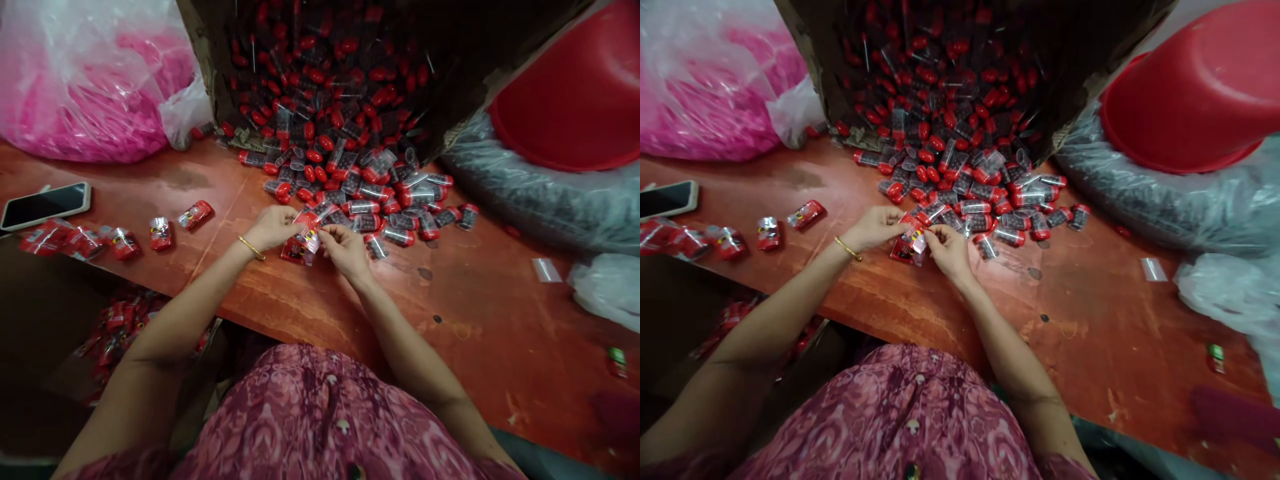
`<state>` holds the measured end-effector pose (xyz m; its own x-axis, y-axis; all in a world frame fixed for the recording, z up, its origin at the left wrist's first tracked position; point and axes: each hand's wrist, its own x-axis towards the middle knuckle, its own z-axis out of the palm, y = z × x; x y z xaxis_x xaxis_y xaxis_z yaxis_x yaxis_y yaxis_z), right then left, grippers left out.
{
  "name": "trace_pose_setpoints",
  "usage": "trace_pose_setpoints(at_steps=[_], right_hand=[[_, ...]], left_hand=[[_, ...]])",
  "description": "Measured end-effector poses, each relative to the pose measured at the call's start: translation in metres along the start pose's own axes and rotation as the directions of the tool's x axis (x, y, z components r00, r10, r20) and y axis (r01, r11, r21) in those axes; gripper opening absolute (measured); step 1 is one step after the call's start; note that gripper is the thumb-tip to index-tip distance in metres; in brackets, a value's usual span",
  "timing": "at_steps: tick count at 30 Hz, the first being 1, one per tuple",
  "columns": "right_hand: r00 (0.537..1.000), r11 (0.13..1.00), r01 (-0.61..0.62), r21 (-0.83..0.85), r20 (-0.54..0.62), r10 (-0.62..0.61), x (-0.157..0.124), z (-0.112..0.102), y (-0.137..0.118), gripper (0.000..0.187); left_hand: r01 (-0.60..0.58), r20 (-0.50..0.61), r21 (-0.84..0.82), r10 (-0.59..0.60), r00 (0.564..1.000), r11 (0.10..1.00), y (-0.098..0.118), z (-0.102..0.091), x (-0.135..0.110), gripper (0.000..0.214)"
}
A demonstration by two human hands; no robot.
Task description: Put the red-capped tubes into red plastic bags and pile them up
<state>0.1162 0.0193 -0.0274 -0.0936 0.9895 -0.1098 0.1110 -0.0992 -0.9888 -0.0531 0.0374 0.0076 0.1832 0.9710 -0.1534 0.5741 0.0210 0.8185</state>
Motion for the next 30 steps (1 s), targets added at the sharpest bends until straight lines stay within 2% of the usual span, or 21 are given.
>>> trace_pose_setpoints(at_steps=[2, 4, 8, 11, 14, 18, 21, 24, 27, 30], right_hand=[[1.0, 0.999, 0.024, -0.048, 0.005, -0.024, 0.006, 0.002, 0.002, 0.02], [0.999, 0.991, 0.045, -0.129, 0.025, -0.043, 0.007, 0.002, 0.007, 0.019], [0.997, 0.911, 0.083, -0.404, 0.04, -0.073, -0.002, 0.006, 0.014, 0.016], [0.994, 0.787, 0.105, -0.608, 0.063, -0.085, -0.008, 0.008, 0.011, 0.016], [0.996, 0.729, 0.087, -0.679, 0.078, -0.046, -0.013, 0.006, 0.005, 0.018], [0.998, 0.715, 0.017, -0.699, 0.061, 0.036, -0.021, 0.002, 0.0, 0.023], [0.991, 0.708, 0.015, -0.706, 0.106, 0.085, -0.025, 0.007, -0.001, 0.018], [0.993, 0.716, 0.02, -0.698, 0.097, 0.067, -0.023, 0.019, -0.002, 0.015], [0.983, 0.808, -0.047, -0.587, 0.118, 0.143, -0.022, 0.029, -0.002, 0.01], [0.939, 0.893, -0.221, -0.393, 0.162, 0.304, -0.023, 0.032, -0.002, 0.013]], left_hand=[[0.034, -0.066, 0.158, -0.023, 0.998, 0.987, 0.0, 0.002, -0.002, 0.022], [0.098, -0.084, 0.311, -0.076, 0.994, 0.945, 0.0, 0.007, -0.011, 0.027], [0.194, -0.155, 0.548, -0.129, 0.98, 0.813, 0.005, 0.022, -0.033, 0.033], [0.234, -0.198, 0.656, -0.136, 0.971, 0.717, 0.009, 0.025, -0.039, 0.038], [0.255, -0.134, 0.658, -0.223, 0.966, 0.709, 0.007, 0.02, -0.039, 0.046], [0.276, -0.073, 0.526, -0.28, 0.957, 0.805, -0.004, 0.017, -0.041, 0.045], [0.279, -0.104, 0.412, -0.259, 0.96, 0.867, -0.015, 0.019, -0.039, 0.036], [0.235, -0.088, 0.369, -0.218, 0.972, 0.899, -0.024, 0.012, -0.03, 0.034], [0.214, -0.088, 0.492, -0.196, 0.977, 0.844, -0.021, 0.0, -0.022, 0.038], [0.201, -0.205, 0.667, -0.083, 0.975, 0.717, -0.007, -0.002, -0.024, 0.041]])
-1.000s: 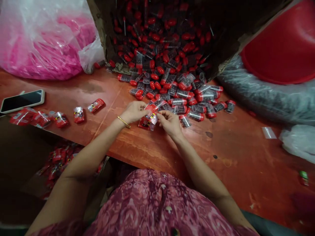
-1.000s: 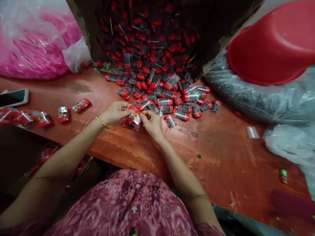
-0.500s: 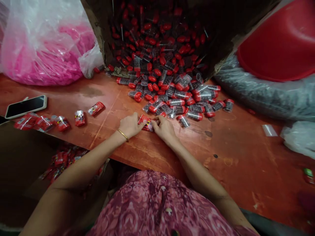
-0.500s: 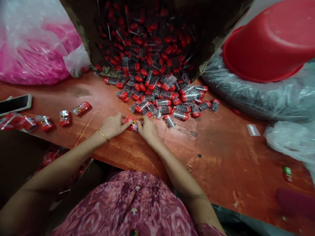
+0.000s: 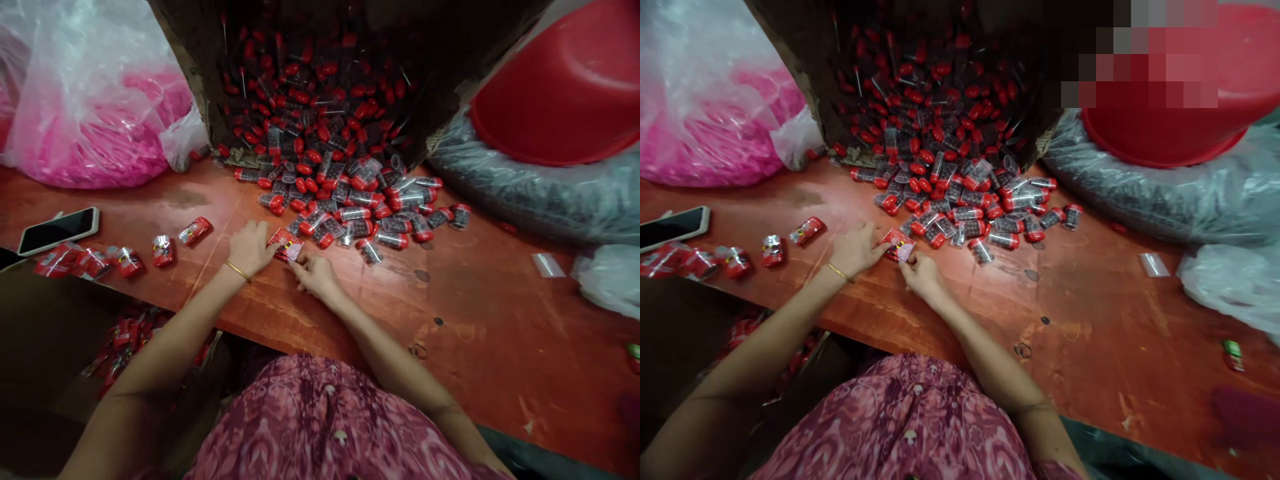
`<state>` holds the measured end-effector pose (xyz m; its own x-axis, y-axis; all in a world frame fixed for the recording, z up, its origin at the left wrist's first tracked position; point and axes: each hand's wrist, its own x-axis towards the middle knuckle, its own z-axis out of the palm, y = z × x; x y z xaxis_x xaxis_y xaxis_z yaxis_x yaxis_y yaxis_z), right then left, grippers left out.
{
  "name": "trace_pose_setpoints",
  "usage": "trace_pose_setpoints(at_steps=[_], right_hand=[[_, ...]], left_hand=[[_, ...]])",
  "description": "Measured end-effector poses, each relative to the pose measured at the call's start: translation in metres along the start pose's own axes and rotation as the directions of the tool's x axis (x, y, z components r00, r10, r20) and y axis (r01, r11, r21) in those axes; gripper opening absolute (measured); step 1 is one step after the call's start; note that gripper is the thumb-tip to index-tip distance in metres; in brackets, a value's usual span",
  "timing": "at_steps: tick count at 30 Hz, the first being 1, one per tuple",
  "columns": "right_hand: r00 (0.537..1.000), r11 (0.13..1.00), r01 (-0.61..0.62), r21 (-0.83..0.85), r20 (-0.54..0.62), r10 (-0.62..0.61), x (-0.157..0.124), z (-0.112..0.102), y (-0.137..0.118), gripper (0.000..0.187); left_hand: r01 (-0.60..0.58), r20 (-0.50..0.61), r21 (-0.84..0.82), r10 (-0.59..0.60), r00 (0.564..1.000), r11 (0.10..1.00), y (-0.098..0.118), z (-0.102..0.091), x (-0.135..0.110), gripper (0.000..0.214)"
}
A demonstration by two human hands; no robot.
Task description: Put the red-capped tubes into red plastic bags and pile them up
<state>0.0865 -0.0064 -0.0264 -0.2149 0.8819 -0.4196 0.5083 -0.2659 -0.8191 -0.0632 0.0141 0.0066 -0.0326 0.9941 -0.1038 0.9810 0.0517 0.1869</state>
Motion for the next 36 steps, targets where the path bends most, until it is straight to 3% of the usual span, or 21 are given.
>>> trace_pose_setpoints(at_steps=[2, 5, 7, 14, 18, 25, 31, 36], right_hand=[[0.995, 0.984, -0.083, 0.155, 0.063, 0.074, -0.002, -0.002, 0.001, 0.015], [0.985, 0.943, -0.151, 0.296, 0.128, 0.118, -0.005, -0.008, 0.003, 0.018], [0.982, 0.929, -0.165, 0.33, 0.141, 0.124, -0.006, -0.01, 0.003, 0.017], [0.985, 0.936, -0.127, 0.329, 0.149, 0.081, -0.004, -0.01, 0.004, 0.016], [0.987, 0.932, -0.097, 0.349, 0.154, 0.045, -0.004, -0.012, 0.005, 0.018], [0.999, 0.949, -0.032, 0.314, 0.039, 0.02, -0.007, -0.014, 0.009, 0.011], [0.999, 0.949, -0.029, 0.313, 0.044, 0.016, -0.006, -0.014, 0.009, 0.013], [0.999, 0.939, -0.023, 0.342, 0.047, 0.008, -0.005, -0.015, 0.011, 0.013]], left_hand=[[-0.041, -0.067, 0.033, 0.043, 0.997, 0.999, 0.01, -0.001, -0.005, 0.043], [-0.091, -0.045, -0.022, 0.09, 0.995, 0.996, 0.019, 0.008, -0.008, 0.042], [-0.063, -0.037, -0.078, 0.06, 0.997, 0.995, 0.019, 0.015, -0.005, 0.036], [0.061, -0.031, -0.242, -0.07, 0.997, 0.968, 0.012, 0.022, 0.004, 0.023], [0.098, -0.061, -0.243, -0.117, 0.991, 0.965, 0.012, 0.026, 0.004, 0.024], [0.152, -0.091, -0.185, -0.171, 0.981, 0.971, 0.017, 0.025, 0.001, 0.037], [0.119, -0.077, -0.208, -0.138, 0.988, 0.971, 0.013, 0.028, 0.011, 0.034], [0.017, -0.067, -0.179, -0.03, 0.997, 0.984, 0.011, 0.036, -0.007, 0.035]])
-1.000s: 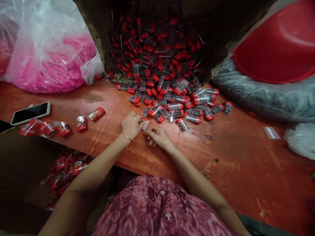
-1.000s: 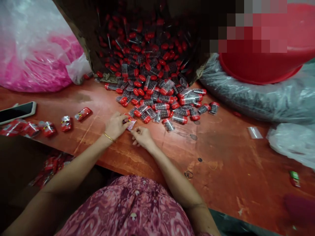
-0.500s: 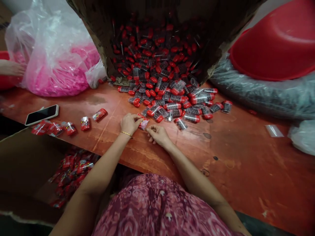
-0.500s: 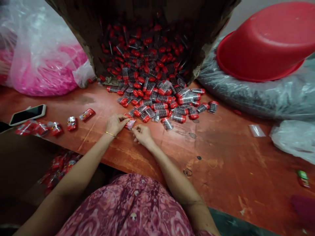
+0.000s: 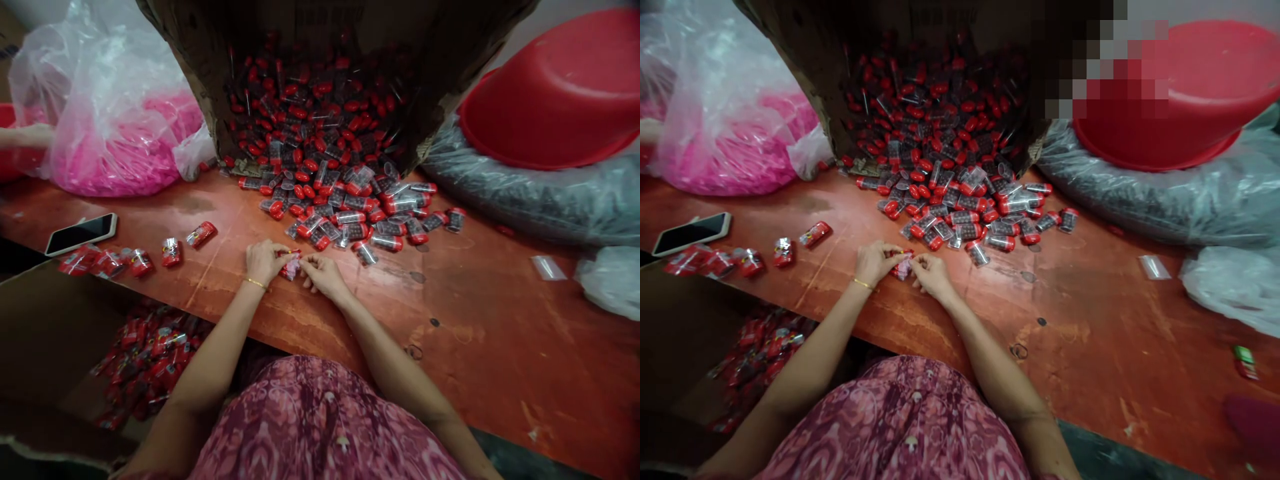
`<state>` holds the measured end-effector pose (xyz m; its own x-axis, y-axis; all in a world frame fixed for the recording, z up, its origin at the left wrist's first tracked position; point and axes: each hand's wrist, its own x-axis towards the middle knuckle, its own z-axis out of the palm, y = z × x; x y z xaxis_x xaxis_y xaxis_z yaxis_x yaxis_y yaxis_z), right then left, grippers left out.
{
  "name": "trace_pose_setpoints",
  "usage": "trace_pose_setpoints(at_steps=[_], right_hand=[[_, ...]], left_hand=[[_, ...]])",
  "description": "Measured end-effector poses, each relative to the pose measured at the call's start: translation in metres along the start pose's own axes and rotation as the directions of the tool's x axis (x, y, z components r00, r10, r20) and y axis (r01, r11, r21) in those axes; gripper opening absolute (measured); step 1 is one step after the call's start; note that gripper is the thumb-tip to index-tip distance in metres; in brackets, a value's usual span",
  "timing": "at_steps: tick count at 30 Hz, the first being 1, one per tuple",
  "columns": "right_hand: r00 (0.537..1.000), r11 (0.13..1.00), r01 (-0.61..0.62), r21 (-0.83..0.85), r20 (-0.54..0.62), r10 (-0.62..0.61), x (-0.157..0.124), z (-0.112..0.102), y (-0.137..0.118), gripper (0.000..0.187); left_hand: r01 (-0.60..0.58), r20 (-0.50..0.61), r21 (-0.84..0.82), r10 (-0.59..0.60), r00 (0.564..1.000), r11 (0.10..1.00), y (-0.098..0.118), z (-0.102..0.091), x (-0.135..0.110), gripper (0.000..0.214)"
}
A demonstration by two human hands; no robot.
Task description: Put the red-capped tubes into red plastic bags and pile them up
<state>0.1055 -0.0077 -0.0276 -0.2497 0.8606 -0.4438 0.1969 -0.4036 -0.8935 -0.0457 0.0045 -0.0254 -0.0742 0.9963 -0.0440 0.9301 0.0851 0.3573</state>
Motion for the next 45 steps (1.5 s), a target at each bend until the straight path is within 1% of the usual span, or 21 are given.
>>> trace_pose_setpoints(at_steps=[5, 8, 10, 13, 17, 20, 21, 22, 24, 25, 26, 27, 28, 31, 32, 34, 37, 39, 41, 43, 45], right_hand=[[0.992, 0.996, 0.057, 0.074, -0.116, -0.048, 0.004, 0.0, 0.005, 0.012], [0.97, 0.984, 0.165, 0.069, -0.194, -0.149, 0.006, -0.004, 0.005, 0.019], [0.954, 0.968, 0.238, 0.083, -0.208, -0.217, 0.006, -0.007, 0.004, 0.023], [0.948, 0.943, 0.29, 0.165, -0.187, -0.258, 0.001, -0.009, 0.0, 0.031], [0.915, 0.897, 0.387, 0.212, -0.204, -0.347, -0.005, -0.011, -0.004, 0.031], [0.874, 0.87, 0.457, 0.188, -0.279, -0.398, -0.007, -0.016, -0.002, 0.031], [0.859, 0.863, 0.471, 0.181, -0.317, -0.402, -0.007, -0.018, 0.0, 0.031], [0.844, 0.859, 0.481, 0.174, -0.357, -0.401, -0.009, -0.021, 0.001, 0.031], [0.815, 0.858, 0.493, 0.143, -0.42, -0.399, -0.013, -0.024, 0.005, 0.03], [0.798, 0.859, 0.499, 0.11, -0.444, -0.407, -0.016, -0.025, 0.007, 0.03], [0.778, 0.86, 0.507, 0.066, -0.466, -0.423, -0.019, -0.025, 0.008, 0.031], [0.755, 0.857, 0.514, 0.015, -0.482, -0.445, -0.023, -0.025, 0.01, 0.032], [0.732, 0.853, 0.521, -0.035, -0.496, -0.467, -0.026, -0.024, 0.011, 0.034], [0.681, 0.841, 0.524, -0.131, -0.528, -0.507, -0.031, -0.022, 0.014, 0.037], [0.668, 0.839, 0.524, -0.147, -0.541, -0.511, -0.031, -0.022, 0.015, 0.036], [0.644, 0.835, 0.526, -0.162, -0.565, -0.516, -0.029, -0.021, 0.015, 0.031], [0.642, 0.832, 0.528, -0.171, -0.561, -0.523, -0.028, -0.018, 0.016, 0.025], [0.661, 0.835, 0.517, -0.189, -0.53, -0.53, -0.029, -0.019, 0.016, 0.028], [0.673, 0.83, 0.497, -0.252, -0.492, -0.552, -0.03, -0.028, 0.017, 0.034], [0.665, 0.802, 0.428, -0.415, -0.456, -0.591, -0.028, -0.047, 0.017, 0.038], [0.648, 0.721, 0.247, -0.647, -0.443, -0.619, -0.023, -0.071, 0.019, 0.035]], left_hand=[[-0.007, -0.025, -0.017, 0.007, 1.0, 1.0, 0.007, -0.004, -0.012, 0.035], [-0.027, -0.1, -0.048, 0.022, 0.995, 0.998, 0.013, -0.01, -0.013, 0.036], [-0.03, -0.162, -0.128, 0.009, 0.987, 0.991, 0.017, -0.012, -0.015, 0.036], [-0.077, -0.2, -0.249, 0.026, 0.979, 0.966, 0.027, -0.012, -0.018, 0.034], [-0.16, -0.216, -0.283, 0.1, 0.971, 0.946, 0.043, -0.009, -0.024, 0.028], [-0.135, -0.3, -0.349, 0.026, 0.954, 0.927, 0.05, -0.01, -0.03, 0.034], [-0.103, -0.292, -0.397, -0.019, 0.956, 0.912, 0.051, -0.01, -0.032, 0.037], [-0.062, -0.233, -0.465, -0.055, 0.971, 0.883, 0.051, -0.01, -0.035, 0.039], [0.073, 0.032, -0.629, -0.068, 0.997, 0.774, 0.053, -0.007, -0.042, 0.046], [0.163, 0.178, -0.703, -0.051, 0.983, 0.692, 0.056, -0.004, -0.045, 0.05], [0.248, 0.282, -0.765, -0.037, 0.959, 0.594, 0.059, -0.001, -0.049, 0.051], [0.313, 0.336, -0.818, -0.042, 0.941, 0.482, 0.063, 0.003, -0.052, 0.051], [0.35, 0.349, -0.863, -0.07, 0.934, 0.364, 0.068, 0.006, -0.055, 0.049], [0.353, 0.342, -0.935, -0.173, 0.924, 0.033, 0.084, 0.012, -0.062, 0.045], [0.358, 0.361, -0.932, -0.185, 0.914, -0.052, 0.088, 0.011, -0.063, 0.044], [0.379, 0.408, -0.91, -0.198, 0.891, -0.171, 0.093, 0.009, -0.064, 0.044], [0.406, 0.452, -0.884, -0.204, 0.868, -0.232, 0.096, 0.006, -0.06, 0.045], [0.417, 0.461, -0.881, -0.202, 0.864, -0.226, 0.094, 0.004, -0.055, 0.045], [0.417, 0.461, -0.882, -0.216, 0.861, -0.219, 0.091, 0.003, -0.05, 0.045], [0.42, 0.466, -0.88, -0.238, 0.852, -0.22, 0.086, 0.001, -0.046, 0.046], [0.424, 0.472, -0.878, -0.254, 0.844, -0.225, 0.083, -0.001, -0.043, 0.048]])
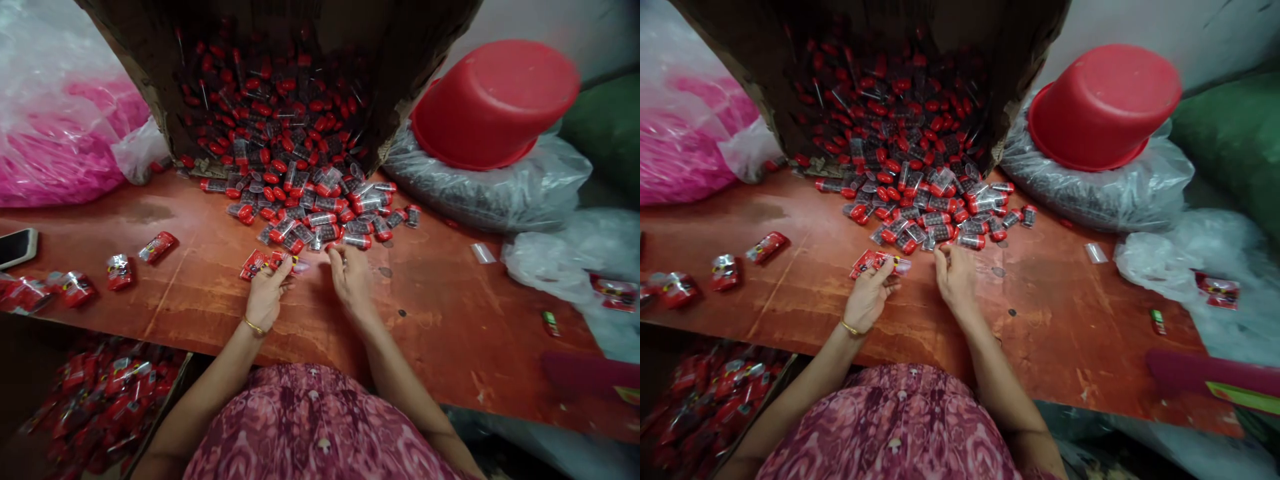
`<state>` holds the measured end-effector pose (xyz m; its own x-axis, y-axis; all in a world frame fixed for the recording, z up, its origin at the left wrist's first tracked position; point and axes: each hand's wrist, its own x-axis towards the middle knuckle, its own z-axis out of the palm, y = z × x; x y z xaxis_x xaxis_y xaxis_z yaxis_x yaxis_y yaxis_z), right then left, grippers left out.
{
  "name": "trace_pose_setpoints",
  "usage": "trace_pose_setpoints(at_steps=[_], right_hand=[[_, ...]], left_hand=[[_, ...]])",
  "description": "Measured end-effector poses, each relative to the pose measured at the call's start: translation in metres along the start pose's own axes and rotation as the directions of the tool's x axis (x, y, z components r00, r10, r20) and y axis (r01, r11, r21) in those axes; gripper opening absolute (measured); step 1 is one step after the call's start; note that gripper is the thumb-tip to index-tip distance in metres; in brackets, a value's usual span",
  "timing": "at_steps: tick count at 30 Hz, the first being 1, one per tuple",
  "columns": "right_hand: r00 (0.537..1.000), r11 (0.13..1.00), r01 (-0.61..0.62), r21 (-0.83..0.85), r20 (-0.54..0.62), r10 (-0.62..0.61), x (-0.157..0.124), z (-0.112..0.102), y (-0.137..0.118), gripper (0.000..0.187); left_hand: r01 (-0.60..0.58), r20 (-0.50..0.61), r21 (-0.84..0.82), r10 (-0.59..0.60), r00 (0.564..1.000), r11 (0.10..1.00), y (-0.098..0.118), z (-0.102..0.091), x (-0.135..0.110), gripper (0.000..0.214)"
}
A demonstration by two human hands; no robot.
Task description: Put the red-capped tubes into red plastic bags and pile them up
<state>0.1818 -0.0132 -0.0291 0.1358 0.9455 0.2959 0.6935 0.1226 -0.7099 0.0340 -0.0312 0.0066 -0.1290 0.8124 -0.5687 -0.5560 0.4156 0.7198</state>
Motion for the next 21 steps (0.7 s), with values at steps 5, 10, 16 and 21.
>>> trace_pose_setpoints(at_steps=[5, 10, 16, 21], right_hand=[[0.995, 0.91, 0.029, -0.414, 0.101, 0.014, 0.012, -0.011, 0.038, 0.037], [0.993, 0.99, 0.026, -0.136, 0.114, -0.011, -0.007, -0.011, 0.045, 0.028], [0.962, 0.815, -0.224, 0.534, 0.254, 0.098, -0.024, -0.029, 0.026, 0.029], [0.88, 0.533, -0.466, 0.706, 0.431, 0.198, -0.027, -0.041, 0.018, 0.031]], left_hand=[[0.025, 0.01, 0.029, -0.025, 1.0, 0.999, 0.0, 0.001, 0.002, 0.047], [0.052, 0.024, 0.02, -0.052, 0.998, 0.998, 0.001, 0.001, 0.003, 0.046], [0.088, 0.082, 0.025, -0.09, 0.993, 0.996, 0.006, -0.003, 0.005, 0.042], [0.06, 0.192, 0.069, -0.073, 0.979, 0.996, 0.004, 0.0, 0.004, 0.034]])
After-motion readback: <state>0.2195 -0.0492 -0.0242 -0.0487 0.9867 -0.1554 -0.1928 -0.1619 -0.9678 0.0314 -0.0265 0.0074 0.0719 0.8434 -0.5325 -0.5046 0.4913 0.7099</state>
